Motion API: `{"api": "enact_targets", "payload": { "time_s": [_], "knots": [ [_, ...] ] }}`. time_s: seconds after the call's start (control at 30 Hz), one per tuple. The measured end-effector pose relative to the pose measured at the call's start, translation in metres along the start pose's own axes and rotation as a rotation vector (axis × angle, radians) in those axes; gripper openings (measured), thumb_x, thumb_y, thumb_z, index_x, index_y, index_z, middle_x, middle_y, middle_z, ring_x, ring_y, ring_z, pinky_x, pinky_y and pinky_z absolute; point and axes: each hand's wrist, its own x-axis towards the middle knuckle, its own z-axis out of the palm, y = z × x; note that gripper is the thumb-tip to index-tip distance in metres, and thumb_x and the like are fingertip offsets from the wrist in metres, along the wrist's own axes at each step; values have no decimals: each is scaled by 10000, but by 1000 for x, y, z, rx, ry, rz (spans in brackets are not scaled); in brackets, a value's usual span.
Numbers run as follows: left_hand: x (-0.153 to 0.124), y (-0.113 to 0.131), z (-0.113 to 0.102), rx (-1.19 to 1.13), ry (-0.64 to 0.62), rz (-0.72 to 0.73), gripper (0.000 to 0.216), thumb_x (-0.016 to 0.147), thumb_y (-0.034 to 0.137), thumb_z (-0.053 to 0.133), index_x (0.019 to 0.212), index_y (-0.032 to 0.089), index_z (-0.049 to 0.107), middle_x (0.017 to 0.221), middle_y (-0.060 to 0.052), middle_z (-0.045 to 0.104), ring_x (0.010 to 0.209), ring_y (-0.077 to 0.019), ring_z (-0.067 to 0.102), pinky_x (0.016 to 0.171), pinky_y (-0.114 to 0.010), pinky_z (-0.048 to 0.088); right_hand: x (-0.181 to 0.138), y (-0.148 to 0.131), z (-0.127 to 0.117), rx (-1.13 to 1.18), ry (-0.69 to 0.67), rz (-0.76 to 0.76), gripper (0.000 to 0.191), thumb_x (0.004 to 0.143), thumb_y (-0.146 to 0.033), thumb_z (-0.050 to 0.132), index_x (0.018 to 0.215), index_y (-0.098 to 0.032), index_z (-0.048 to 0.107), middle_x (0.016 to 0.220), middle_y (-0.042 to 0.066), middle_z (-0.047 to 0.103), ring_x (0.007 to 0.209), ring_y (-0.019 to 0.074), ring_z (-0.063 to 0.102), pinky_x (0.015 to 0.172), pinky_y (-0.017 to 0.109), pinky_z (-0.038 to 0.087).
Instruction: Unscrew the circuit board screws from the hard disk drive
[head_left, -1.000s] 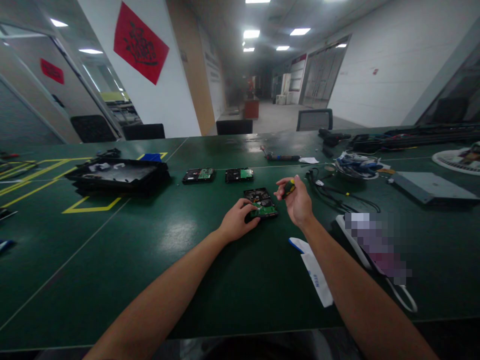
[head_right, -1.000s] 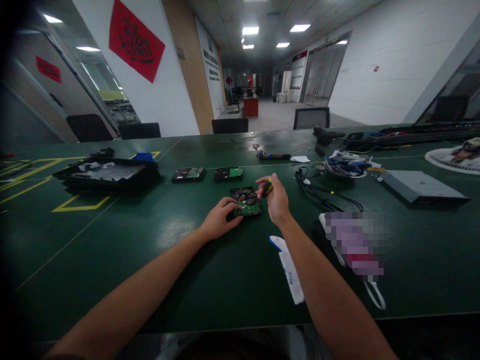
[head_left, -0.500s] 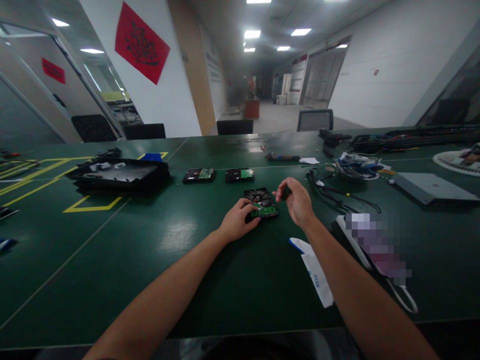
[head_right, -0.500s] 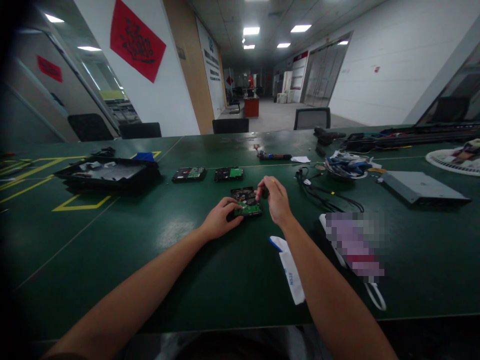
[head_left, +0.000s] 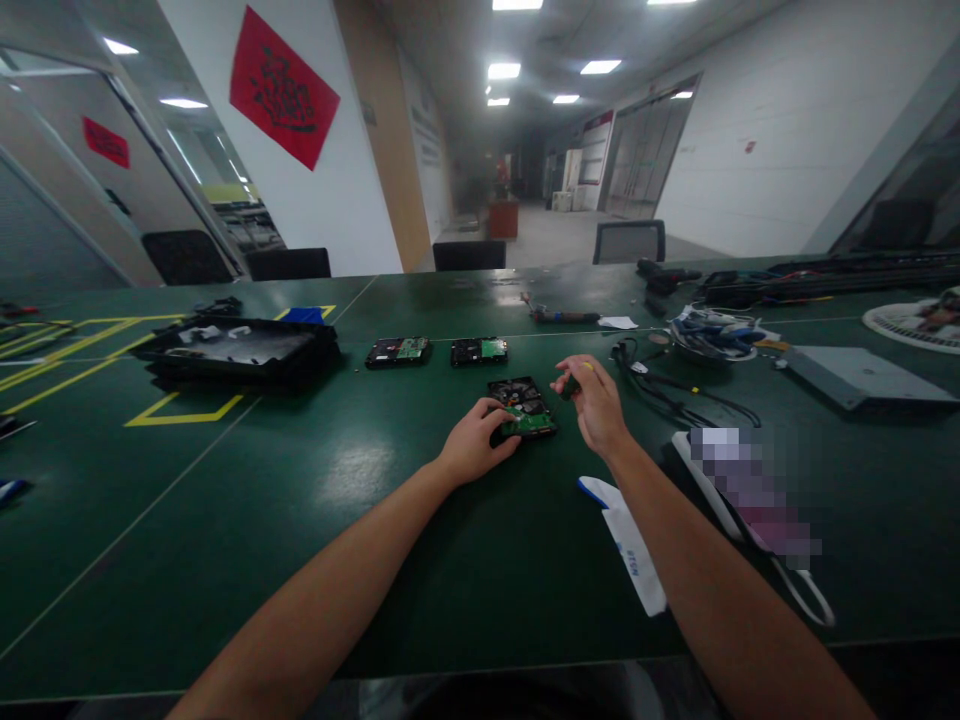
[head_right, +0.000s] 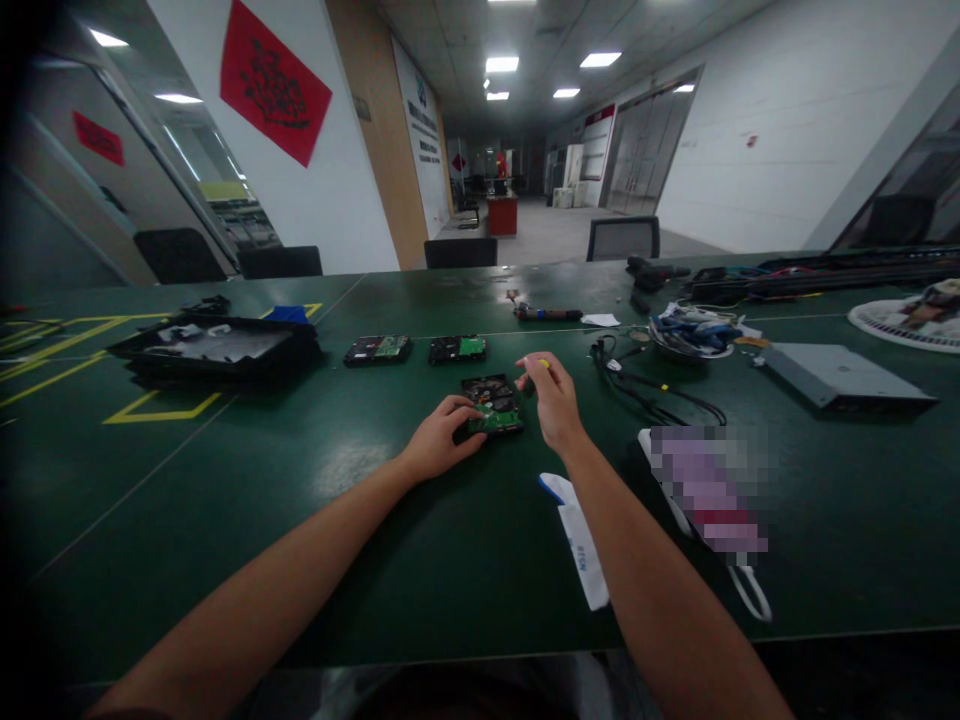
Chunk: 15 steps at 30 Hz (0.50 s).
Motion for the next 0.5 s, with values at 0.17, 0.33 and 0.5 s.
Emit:
{"api": "enact_targets", "payload": {
  "time_s": [0.17,0.33,0.5],
  "knots": [
    [0,0,0,11,-12,-7,364,887,395,732,1219,261,671,1300,-92,547,1130,-269,640,968,-438,584,-2,-2,2,66,-50,20,309,898,-530,679,783,-243,671,747,-2,630,715,169,626,747,338,536],
    [-1,-1,0,18,-7,-6,366,889,394,733,1224,263,668,1304,-93,546,1144,-270,633,976,-442,580,-4,-5,5,134,-52,71,383,922,-607,608,809,-245,666,624,-28,556,597,151,565,742,352,539],
    [0,0,0,9,-17,-22,382,885,399,733,1232,257,659,1298,-93,551,1133,-269,641,978,-439,580,-3,-4,4,179,-55,82,461,940,-653,513,883,-236,701,680,-4,591,629,162,584,724,357,539]
  ]
}}
